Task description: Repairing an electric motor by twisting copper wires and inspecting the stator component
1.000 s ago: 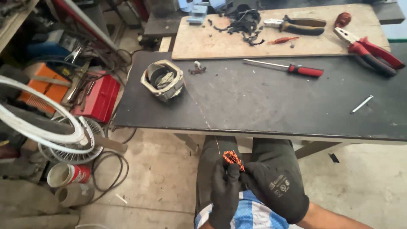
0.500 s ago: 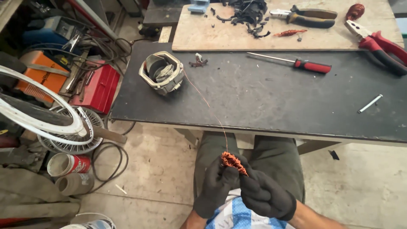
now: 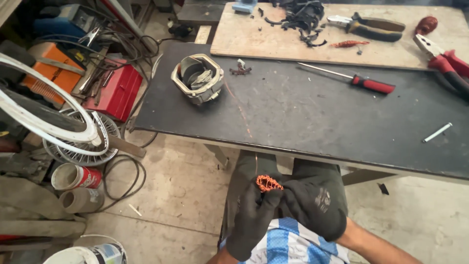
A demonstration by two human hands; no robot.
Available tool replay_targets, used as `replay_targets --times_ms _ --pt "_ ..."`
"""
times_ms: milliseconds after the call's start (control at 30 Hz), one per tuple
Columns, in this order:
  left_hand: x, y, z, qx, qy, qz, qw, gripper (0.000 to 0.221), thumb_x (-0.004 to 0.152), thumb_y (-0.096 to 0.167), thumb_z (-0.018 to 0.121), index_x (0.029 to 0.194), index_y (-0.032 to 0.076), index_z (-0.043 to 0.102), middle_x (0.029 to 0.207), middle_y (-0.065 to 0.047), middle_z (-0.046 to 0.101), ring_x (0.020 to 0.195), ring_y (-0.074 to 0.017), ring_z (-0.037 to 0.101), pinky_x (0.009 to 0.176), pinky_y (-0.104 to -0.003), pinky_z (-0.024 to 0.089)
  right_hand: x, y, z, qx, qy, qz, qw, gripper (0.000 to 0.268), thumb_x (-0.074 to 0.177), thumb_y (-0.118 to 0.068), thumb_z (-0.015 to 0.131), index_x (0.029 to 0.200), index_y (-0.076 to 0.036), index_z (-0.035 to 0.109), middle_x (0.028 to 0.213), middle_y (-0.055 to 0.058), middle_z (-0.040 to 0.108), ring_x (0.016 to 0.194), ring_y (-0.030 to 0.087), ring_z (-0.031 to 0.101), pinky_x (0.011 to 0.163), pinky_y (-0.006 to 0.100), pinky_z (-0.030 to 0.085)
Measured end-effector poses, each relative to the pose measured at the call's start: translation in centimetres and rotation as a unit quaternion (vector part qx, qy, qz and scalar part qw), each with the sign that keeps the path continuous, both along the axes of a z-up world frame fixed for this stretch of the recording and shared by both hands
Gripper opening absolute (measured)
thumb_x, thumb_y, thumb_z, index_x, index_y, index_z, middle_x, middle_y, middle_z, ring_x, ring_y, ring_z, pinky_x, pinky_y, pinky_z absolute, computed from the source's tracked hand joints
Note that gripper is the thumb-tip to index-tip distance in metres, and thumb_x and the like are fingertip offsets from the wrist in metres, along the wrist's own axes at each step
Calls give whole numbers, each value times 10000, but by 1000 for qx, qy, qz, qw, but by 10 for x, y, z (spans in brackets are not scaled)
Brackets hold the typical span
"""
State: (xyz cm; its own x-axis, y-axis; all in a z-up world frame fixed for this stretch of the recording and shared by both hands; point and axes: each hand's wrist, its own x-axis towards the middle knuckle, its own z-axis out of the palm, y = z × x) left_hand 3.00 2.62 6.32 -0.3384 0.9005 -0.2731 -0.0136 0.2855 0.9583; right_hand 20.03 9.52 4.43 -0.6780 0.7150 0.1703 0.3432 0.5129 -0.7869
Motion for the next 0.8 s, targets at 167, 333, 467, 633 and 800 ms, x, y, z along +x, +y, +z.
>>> replay_targets --times_ms 167,333,467,633,800 --pt "-27 8 15 218 61 -176 958 344 943 423 681 1050 101 732 979 -10 760 898 -119 699 812 -265 553 -1 -6 6 -564 226 116 785 463 1089 -309 421 696 -67 388 486 5 292 361 139 352 332 257 242" --pt "-28 14 36 219 144 -145 954 329 902 458 699 975 145 767 944 -33 768 895 -176 742 810 -312 574 2 5 -10 -224 119 118 960 329 1032 -350 508 914 -43 495 768 51 425 558 171 434 472 301 372" --pt "-24 10 63 209 175 -57 960 274 929 389 654 894 120 692 920 -27 636 859 -184 672 792 -319 528 -19 7 43 221 1 -6 975 221 950 -307 577 1003 -126 693 761 18 767 623 234 722 580 357 504" --pt "-19 14 16 191 14 -94 977 233 937 328 726 966 107 657 856 -3 632 806 -104 603 746 -293 524 -24 7 45 273 -40 -37 960 333 971 -353 492 716 -155 574 585 51 596 491 284 558 488 437 379" --pt "-38 13 19 180 -84 -192 961 212 934 222 704 1073 69 658 1105 -56 716 1072 -156 676 993 -285 534 -4 -7 -19 -113 148 26 982 368 1049 -180 447 691 -92 453 637 19 449 546 127 427 517 309 378"
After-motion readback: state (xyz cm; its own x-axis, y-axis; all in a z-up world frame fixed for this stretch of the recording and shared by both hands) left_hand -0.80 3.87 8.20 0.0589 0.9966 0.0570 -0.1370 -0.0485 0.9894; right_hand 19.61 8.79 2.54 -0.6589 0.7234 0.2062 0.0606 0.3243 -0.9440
